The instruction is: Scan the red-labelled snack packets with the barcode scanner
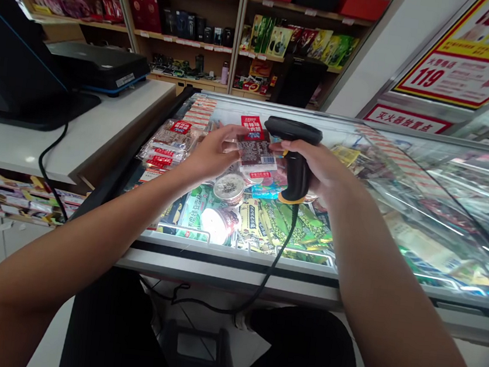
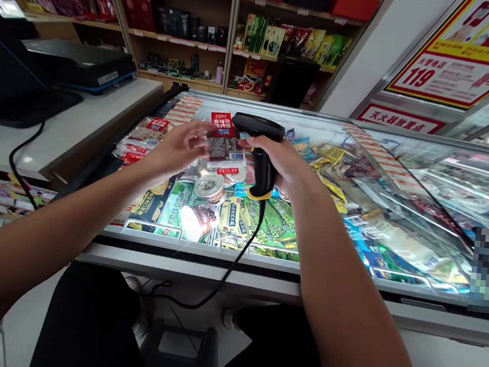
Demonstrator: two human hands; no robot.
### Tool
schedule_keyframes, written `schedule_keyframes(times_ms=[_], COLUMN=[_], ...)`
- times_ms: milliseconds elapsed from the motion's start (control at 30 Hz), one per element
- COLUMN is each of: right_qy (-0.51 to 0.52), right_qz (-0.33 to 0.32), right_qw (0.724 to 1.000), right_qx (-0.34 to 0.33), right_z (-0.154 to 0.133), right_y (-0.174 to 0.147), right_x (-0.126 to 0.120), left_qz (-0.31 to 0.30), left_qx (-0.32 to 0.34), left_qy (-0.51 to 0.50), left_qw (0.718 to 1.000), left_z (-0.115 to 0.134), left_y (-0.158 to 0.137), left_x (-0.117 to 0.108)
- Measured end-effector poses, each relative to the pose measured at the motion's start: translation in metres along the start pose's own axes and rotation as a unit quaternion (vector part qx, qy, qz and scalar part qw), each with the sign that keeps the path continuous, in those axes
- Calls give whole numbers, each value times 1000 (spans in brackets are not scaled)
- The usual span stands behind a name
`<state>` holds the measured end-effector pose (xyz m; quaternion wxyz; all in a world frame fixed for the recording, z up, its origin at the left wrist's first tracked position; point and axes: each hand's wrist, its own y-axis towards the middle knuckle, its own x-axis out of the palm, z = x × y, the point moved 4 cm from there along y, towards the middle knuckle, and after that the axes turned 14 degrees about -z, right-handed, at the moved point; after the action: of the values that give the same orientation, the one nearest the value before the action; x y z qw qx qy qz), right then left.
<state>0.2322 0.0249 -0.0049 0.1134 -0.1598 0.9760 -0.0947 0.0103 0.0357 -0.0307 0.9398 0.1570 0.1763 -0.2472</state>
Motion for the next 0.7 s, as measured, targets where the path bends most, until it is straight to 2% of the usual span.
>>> schedule_keyframes(times_ms=[100, 167, 233, 300, 433, 567, 633, 700], right_qy=[-9, -15, -6, 16, 56, 94, 81, 40], right_qz=[28, 59, 71, 47, -41, -119, -125, -93], right_qw=[1000, 998, 996, 996, 994, 986, 987, 993], right_qx=[11, 28, 54, 80, 84, 61, 61, 59], right_z=[5, 9, 13, 18, 26, 28, 28, 27], right_y=[7, 10, 13, 15, 19, 21, 21, 22], right_x=[-13, -20, -20, -13, 10, 25, 23, 14], left_qz=[30, 31, -5, -52, -94, -95, -99, -101], left_qx=[5, 26, 21, -12, -66, -73, -72, -72], left_qy=[150, 281, 380, 438, 497, 511, 516, 522], left_qw=[988, 959, 925, 897, 860, 851, 848, 844], left_z=[13, 20, 19, 10, -5, -6, -4, -2], left_y=[-5, -7, -7, -7, -8, -10, -11, -11], left_x=[-11, -17, -20, -20, -16, -13, -13, -13])
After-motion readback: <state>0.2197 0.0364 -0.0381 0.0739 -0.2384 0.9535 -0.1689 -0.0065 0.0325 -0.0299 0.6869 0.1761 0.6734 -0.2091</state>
